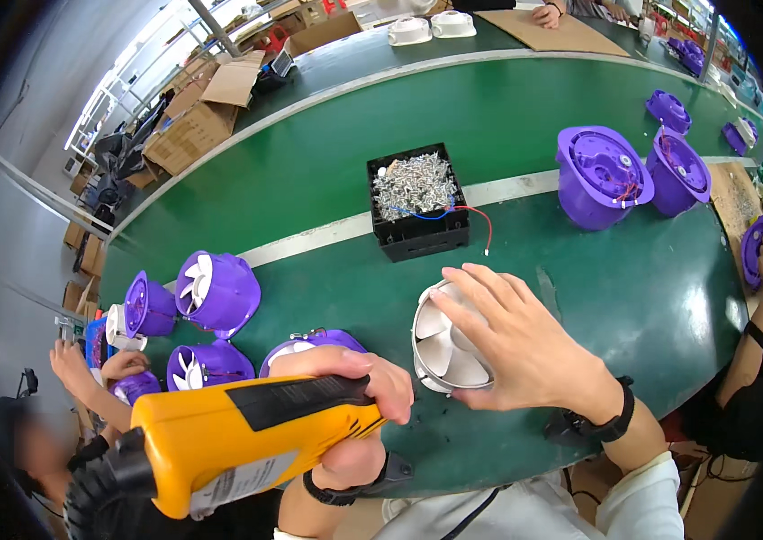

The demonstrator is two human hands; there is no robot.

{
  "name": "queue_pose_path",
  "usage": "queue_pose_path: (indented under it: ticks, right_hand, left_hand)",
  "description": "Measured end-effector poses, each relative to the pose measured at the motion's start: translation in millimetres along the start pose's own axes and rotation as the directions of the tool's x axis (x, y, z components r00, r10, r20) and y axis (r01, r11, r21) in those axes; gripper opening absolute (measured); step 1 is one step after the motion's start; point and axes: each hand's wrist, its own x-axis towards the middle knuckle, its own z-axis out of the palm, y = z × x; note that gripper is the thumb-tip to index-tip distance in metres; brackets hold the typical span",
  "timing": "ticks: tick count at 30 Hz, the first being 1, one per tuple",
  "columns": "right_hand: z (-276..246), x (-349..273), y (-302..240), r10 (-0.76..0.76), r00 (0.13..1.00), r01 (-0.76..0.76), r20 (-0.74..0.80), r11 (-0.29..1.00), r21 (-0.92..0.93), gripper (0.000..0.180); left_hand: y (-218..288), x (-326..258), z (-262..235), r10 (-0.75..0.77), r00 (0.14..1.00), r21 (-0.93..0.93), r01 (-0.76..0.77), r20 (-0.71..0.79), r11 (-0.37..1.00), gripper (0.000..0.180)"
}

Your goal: The person uses a yellow power drill to fasten white fan blades into purple plastic housings on a green assembly table. They handle multiple units sequentially, securing the components and moving finished items aside.

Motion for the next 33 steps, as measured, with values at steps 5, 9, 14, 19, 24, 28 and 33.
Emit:
queue_pose_path:
  ticks: [5, 9, 14, 19, 24, 28, 33]
  right_hand:
    - [-0.6, 1.9, 2.0, -0.017, 1.000, 0.017, 0.000, 1.000, -0.005, 0.089]
    - [0.5, 1.8, 2.6, -0.023, 1.000, 0.023, 0.000, 1.000, -0.020, 0.088]
    - [-1.2, 2.5, 2.9, -0.035, 0.999, 0.035, 0.008, 0.999, -0.028, 0.088]
    - [-6.8, 4.6, 7.0, -0.090, 0.995, 0.090, 0.050, 0.996, 0.007, 0.090]
    - [-21.0, 1.5, 8.4, -0.015, 0.990, 0.027, 0.137, 0.996, -0.081, 0.094]
    - [-1.6, -7.7, -15.0, 0.252, 0.967, -0.253, -0.022, 0.962, -0.105, 0.094]
    - [-24.1, -5.5, -3.1, 0.053, 0.989, -0.040, 0.139, 0.994, -0.098, 0.095]
  left_hand:
    - [2.1, 0.8, 3.2, -0.026, 0.999, -0.014, 0.026, -0.025, 1.000, 0.068]
    - [-1.5, 4.9, 5.3, -0.048, 0.999, 0.033, 0.047, 0.016, 0.998, 0.065]
    - [-5.2, 19.9, 7.1, -0.093, 0.988, 0.182, 0.070, 0.124, 0.981, 0.063]
    - [5.8, 17.5, 6.3, -0.002, 0.999, 0.208, -0.006, 0.040, 0.978, 0.065]
    - [-0.7, 4.4, -3.7, -0.013, 0.998, 0.045, 0.016, -0.056, 0.999, 0.066]
    - [-8.4, 3.4, -1.4, 0.050, 0.994, 0.025, -0.047, -0.094, 0.999, 0.066]
    - [5.9, 5.6, -1.0, 0.077, 0.996, 0.288, -0.059, -0.054, 0.956, 0.072]
